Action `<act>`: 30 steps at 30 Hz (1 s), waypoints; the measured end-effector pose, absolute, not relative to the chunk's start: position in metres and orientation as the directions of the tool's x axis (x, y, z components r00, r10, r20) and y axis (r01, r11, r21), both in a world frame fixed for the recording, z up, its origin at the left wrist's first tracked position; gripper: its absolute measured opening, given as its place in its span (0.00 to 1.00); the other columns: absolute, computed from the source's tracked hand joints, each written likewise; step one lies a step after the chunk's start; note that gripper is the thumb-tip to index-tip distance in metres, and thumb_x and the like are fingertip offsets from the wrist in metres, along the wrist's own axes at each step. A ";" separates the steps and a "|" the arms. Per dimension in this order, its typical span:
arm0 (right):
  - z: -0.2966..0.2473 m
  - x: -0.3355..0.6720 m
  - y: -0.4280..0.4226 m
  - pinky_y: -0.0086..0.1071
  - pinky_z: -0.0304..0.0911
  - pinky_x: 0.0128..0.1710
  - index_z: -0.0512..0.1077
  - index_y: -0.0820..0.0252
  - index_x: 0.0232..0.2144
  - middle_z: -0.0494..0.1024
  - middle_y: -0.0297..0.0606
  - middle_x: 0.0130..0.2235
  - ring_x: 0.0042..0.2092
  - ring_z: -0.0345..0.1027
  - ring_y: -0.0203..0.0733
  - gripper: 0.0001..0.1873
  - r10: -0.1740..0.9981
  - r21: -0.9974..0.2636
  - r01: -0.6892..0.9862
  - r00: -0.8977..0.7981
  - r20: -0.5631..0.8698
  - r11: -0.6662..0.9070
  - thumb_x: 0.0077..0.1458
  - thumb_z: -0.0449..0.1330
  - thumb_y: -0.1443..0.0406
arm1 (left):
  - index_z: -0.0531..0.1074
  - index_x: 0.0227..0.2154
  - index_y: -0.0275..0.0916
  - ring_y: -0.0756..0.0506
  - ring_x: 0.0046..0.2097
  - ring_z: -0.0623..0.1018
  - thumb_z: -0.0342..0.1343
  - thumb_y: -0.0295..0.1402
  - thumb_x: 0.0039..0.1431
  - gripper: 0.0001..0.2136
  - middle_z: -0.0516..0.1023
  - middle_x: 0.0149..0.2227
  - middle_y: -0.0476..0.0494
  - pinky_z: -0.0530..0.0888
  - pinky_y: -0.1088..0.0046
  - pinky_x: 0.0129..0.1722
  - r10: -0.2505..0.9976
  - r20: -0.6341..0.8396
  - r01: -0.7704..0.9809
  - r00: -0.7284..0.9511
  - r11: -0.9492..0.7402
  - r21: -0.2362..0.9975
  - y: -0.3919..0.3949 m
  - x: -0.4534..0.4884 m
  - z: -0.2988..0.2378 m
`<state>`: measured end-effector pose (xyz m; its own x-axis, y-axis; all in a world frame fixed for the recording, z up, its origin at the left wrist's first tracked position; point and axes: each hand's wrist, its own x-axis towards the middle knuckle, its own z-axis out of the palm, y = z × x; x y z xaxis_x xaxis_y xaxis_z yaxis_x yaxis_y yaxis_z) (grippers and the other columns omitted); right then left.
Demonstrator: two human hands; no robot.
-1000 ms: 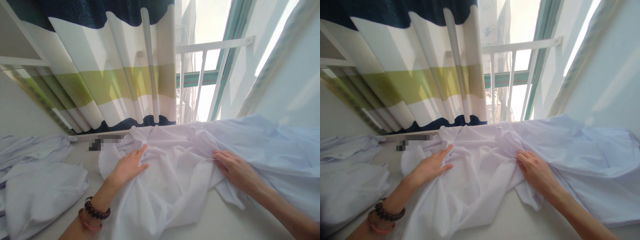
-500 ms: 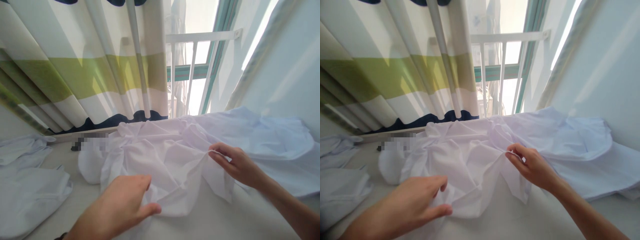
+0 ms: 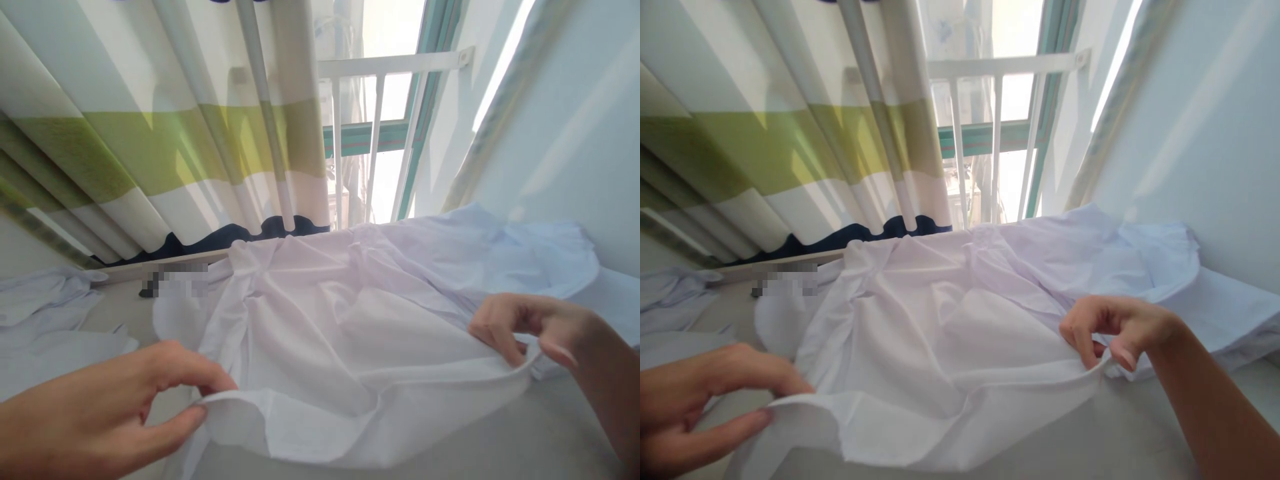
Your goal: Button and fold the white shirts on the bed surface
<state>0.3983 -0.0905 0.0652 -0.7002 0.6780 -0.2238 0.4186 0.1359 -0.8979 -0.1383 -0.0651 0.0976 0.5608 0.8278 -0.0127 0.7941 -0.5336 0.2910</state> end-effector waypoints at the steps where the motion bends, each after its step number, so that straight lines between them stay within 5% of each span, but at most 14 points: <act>1: 0.066 0.396 -0.090 0.32 0.61 0.31 0.81 0.55 0.23 0.66 0.34 0.20 0.25 0.60 0.37 0.37 0.670 -0.904 0.409 -0.707 -0.228 0.124 0.40 0.55 0.31 | 0.78 0.41 0.62 0.39 0.41 0.80 0.59 0.47 0.49 0.14 0.83 0.41 0.55 0.78 0.65 0.40 0.807 -0.087 0.786 0.584 -0.537 0.305 -0.069 -0.130 0.100; 4: 0.065 0.378 -0.089 0.31 0.61 0.31 0.80 0.57 0.31 0.70 0.35 0.24 0.27 0.62 0.38 0.32 0.745 -0.881 0.460 -0.625 -0.231 0.113 0.49 0.56 0.36 | 0.72 0.53 0.59 0.38 0.53 0.76 0.58 0.46 0.53 0.22 0.76 0.54 0.50 0.72 0.62 0.55 0.758 -0.180 0.762 0.627 -0.548 0.346 -0.077 -0.080 0.109; 7: 0.055 0.357 -0.084 0.30 0.63 0.30 0.75 0.56 0.37 0.74 0.36 0.32 0.31 0.66 0.39 0.25 0.881 -0.794 0.598 -0.427 -0.201 0.109 0.55 0.56 0.43 | 0.73 0.53 0.56 0.39 0.55 0.75 0.60 0.49 0.53 0.23 0.73 0.57 0.47 0.72 0.65 0.54 0.627 -0.308 0.690 0.716 -0.567 0.450 -0.079 -0.032 0.110; 10: 0.033 0.339 -0.073 0.34 0.67 0.36 0.72 0.54 0.44 0.76 0.38 0.39 0.36 0.70 0.43 0.22 0.987 -0.650 0.750 -0.160 -0.002 0.120 0.61 0.50 0.47 | 0.70 0.55 0.53 0.42 0.59 0.71 0.49 0.47 0.64 0.19 0.70 0.60 0.47 0.67 0.64 0.59 0.612 -0.229 0.634 0.757 -0.601 0.487 -0.067 -0.012 0.088; 14: -0.003 0.318 -0.061 0.43 0.62 0.55 0.67 0.56 0.55 0.71 0.47 0.56 0.55 0.66 0.50 0.24 0.960 -0.426 0.869 -0.165 0.227 0.250 0.64 0.47 0.53 | 0.58 0.64 0.44 0.41 0.67 0.59 0.40 0.42 0.69 0.23 0.60 0.66 0.39 0.59 0.55 0.65 0.774 0.020 0.728 0.633 -0.604 0.325 -0.034 -0.012 0.036; 17: -0.017 0.304 -0.057 0.51 0.55 0.60 0.64 0.60 0.60 0.60 0.50 0.65 0.66 0.51 0.56 0.28 0.958 -0.261 0.929 -0.221 0.182 0.263 0.63 0.48 0.52 | 0.54 0.66 0.40 0.37 0.70 0.50 0.42 0.43 0.68 0.26 0.52 0.69 0.35 0.51 0.46 0.65 0.833 -0.053 0.826 0.551 -0.534 0.182 -0.015 -0.015 0.014; 19: -0.011 0.300 -0.053 0.51 0.56 0.59 0.66 0.61 0.59 0.60 0.51 0.65 0.66 0.51 0.58 0.29 0.965 -0.219 0.943 -0.227 0.134 0.252 0.62 0.50 0.52 | 0.57 0.65 0.42 0.37 0.70 0.51 0.40 0.45 0.68 0.26 0.52 0.69 0.37 0.51 0.45 0.65 0.835 -0.150 0.847 0.529 -0.508 0.157 -0.007 -0.017 0.015; 21: 0.009 0.299 -0.044 0.45 0.62 0.53 0.73 0.57 0.51 0.71 0.48 0.58 0.59 0.63 0.56 0.24 0.966 -0.261 0.930 -0.248 0.075 0.259 0.63 0.48 0.51 | 0.62 0.63 0.44 0.38 0.68 0.56 0.36 0.47 0.69 0.25 0.57 0.68 0.39 0.53 0.47 0.65 0.831 -0.173 0.848 0.529 -0.505 0.162 0.000 -0.016 0.026; 24: 0.047 0.300 -0.015 0.37 0.65 0.39 0.77 0.56 0.38 0.81 0.42 0.37 0.41 0.74 0.50 0.26 0.995 -0.306 0.946 -0.101 0.020 0.103 0.66 0.42 0.52 | 0.66 0.60 0.42 0.37 0.65 0.62 0.41 0.43 0.68 0.23 0.62 0.66 0.37 0.56 0.51 0.64 0.863 0.091 0.862 0.497 -0.503 0.060 0.024 -0.009 0.042; 26: 0.063 0.298 0.014 0.35 0.62 0.38 0.74 0.57 0.44 0.81 0.44 0.37 0.42 0.73 0.50 0.22 0.996 -0.252 0.968 0.023 0.084 -0.001 0.66 0.44 0.54 | 0.65 0.60 0.38 0.36 0.64 0.63 0.46 0.37 0.66 0.21 0.63 0.64 0.35 0.57 0.53 0.63 0.848 0.291 0.890 0.443 -0.455 -0.030 0.051 -0.005 0.046; 30: 0.058 0.296 0.076 0.36 0.62 0.40 0.62 0.68 0.59 0.76 0.56 0.49 0.50 0.71 0.54 0.26 0.982 -0.153 0.980 0.145 0.122 -0.126 0.65 0.50 0.57 | 0.65 0.59 0.32 0.32 0.60 0.68 0.45 0.29 0.65 0.21 0.67 0.61 0.30 0.62 0.51 0.58 0.861 0.373 0.932 0.345 -0.362 -0.026 0.111 -0.009 0.042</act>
<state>0.2958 0.0762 0.0576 0.1450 0.9819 0.1221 0.9802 -0.1257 -0.1530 -0.0090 0.1106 0.0417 0.3450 0.8615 0.3726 0.9318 -0.3620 -0.0259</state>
